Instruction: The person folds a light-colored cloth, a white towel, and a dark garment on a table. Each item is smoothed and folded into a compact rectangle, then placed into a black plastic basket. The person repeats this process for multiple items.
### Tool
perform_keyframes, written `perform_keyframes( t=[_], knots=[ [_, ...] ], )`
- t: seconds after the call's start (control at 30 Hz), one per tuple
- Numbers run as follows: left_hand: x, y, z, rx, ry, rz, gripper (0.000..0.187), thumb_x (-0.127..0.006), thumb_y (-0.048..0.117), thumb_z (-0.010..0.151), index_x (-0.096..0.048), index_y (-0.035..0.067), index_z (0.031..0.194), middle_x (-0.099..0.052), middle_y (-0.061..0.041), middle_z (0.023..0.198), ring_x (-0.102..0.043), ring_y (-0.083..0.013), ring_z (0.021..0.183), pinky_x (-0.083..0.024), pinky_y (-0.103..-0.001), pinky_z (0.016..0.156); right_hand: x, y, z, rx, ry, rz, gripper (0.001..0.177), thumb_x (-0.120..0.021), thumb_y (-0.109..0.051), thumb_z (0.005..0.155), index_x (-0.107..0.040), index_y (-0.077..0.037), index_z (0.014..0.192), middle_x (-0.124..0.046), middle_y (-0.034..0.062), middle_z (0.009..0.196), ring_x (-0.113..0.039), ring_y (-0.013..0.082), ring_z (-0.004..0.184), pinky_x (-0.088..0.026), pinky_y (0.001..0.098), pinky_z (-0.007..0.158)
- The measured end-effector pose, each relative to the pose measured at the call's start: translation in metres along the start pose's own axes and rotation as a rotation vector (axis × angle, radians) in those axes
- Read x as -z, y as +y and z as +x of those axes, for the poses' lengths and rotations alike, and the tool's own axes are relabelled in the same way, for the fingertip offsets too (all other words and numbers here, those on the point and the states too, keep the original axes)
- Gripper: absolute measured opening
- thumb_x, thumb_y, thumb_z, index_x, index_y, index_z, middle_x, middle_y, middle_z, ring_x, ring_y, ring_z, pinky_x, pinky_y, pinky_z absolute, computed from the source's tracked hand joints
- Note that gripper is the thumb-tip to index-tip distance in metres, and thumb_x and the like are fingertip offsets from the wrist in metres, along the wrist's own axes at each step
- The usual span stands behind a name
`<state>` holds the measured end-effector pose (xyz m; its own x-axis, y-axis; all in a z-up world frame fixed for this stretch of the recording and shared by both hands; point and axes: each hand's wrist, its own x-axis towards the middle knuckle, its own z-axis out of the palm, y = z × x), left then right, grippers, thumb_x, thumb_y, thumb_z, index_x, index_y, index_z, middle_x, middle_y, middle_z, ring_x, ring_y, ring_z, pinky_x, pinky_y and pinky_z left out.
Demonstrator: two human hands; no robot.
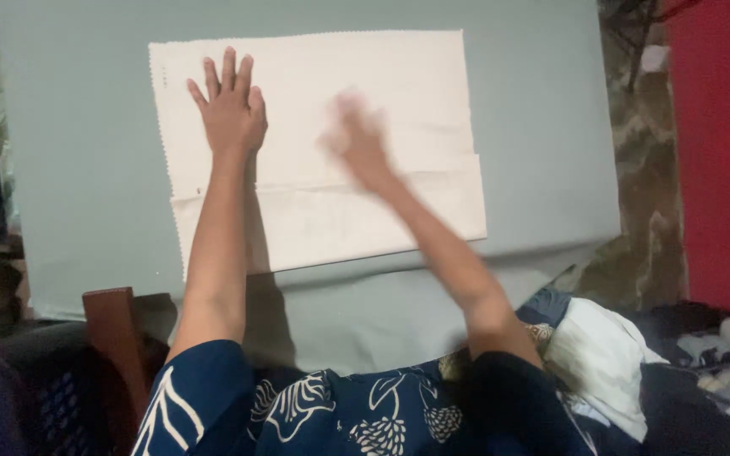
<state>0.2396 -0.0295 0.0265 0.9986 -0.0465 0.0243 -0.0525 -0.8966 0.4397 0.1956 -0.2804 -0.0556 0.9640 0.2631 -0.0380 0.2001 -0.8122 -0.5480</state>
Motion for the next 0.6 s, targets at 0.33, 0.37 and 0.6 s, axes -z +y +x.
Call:
perform_keyframes(
  t=[0.33, 0.37, 0.6],
  knots=[
    [-0.021, -0.022, 0.008, -0.123, 0.124, -0.149, 0.052, -0.039, 0.026, 0.107, -0.053, 0.003, 0.151, -0.035, -0.018, 0.164, -0.016, -0.0433, 0.150, 0.003, -0.070, 0.114, 0.041, 0.035, -0.103, 0.024, 0.233, -0.451, 0.077, -0.061, -0.058, 0.105, -0.030, -0.021, 0.165, -0.025, 0.0062, 0.172, -0.019, 0.0258, 0.160, -0.015, 0.0650, 0.124],
    [-0.033, -0.034, 0.012, -0.292, 0.361, -0.063, 0.042, -0.046, 0.021, 0.107, -0.061, 0.001, 0.140, -0.052, -0.018, 0.150, -0.037, -0.0433, 0.138, -0.003, -0.071, 0.111, 0.054, 0.041, -0.106, -0.039, 0.277, -0.458, 0.072, -0.054, -0.054, 0.109, -0.028, -0.017, 0.165, -0.024, 0.0090, 0.172, -0.021, 0.0293, 0.160, -0.019, 0.0623, 0.125],
    [-0.036, 0.116, -0.109, -0.478, 0.186, 0.114, 0.035, -0.055, 0.033, 0.101, -0.076, 0.009, 0.114, -0.070, -0.018, 0.122, -0.059, -0.0368, 0.124, -0.022, -0.064, 0.121, 0.047, 0.008, -0.097, 0.017, 0.106, -0.245, 0.064, -0.044, -0.051, 0.112, -0.021, -0.029, 0.168, -0.020, 0.0035, 0.174, -0.020, 0.0250, 0.161, -0.016, 0.0595, 0.128]
  ],
)
